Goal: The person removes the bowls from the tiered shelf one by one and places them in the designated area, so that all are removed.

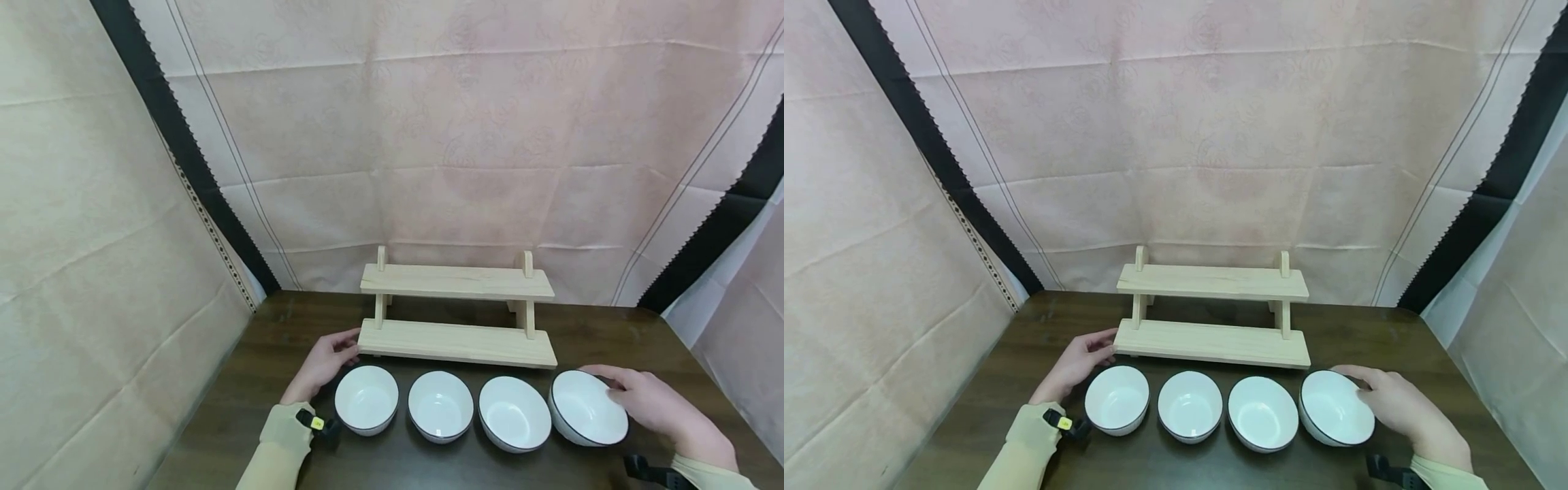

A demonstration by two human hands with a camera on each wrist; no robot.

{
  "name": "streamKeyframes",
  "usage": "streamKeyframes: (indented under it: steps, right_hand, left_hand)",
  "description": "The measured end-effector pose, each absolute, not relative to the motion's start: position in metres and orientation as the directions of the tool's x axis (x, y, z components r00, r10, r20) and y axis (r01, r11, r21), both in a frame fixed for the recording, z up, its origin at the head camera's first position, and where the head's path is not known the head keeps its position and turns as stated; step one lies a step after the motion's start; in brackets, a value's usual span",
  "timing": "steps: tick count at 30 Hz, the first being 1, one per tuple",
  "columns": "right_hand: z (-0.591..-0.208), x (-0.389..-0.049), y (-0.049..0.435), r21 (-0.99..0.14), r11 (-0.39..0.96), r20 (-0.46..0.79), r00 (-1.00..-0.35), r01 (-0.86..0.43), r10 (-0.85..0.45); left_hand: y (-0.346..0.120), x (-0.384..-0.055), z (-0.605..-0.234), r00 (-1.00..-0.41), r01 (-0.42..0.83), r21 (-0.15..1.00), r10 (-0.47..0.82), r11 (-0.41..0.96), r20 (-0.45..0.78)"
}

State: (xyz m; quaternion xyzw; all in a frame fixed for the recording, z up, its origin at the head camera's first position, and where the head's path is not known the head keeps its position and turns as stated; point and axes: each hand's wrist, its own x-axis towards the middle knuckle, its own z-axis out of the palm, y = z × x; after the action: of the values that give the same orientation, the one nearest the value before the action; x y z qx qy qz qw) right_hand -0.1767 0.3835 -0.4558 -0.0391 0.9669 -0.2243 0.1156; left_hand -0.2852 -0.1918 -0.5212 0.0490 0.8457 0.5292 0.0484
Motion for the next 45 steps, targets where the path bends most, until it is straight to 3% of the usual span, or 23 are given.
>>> streamKeyframes:
  steps: [12, 20, 45]
  right_hand:
    - [-0.455, -0.179, 0.387, -0.411, 0.909, -0.193, -0.968, -0.069, -0.161]
    - [-0.456, -0.179, 0.389, -0.425, 0.905, -0.254, -0.957, -0.021, -0.141]
    - [-0.463, -0.176, 0.396, -0.433, 0.901, -0.283, -0.954, 0.036, -0.098]
  left_hand:
    - [-0.194, -0.286, -0.519, -0.991, 0.030, 0.901, 0.129, 0.434, -0.028]
    - [-0.195, -0.287, -0.520, -0.990, 0.025, 0.907, 0.138, 0.420, -0.036]
    - [-0.192, -0.286, -0.522, -0.990, 0.025, 0.906, 0.134, 0.422, -0.035]
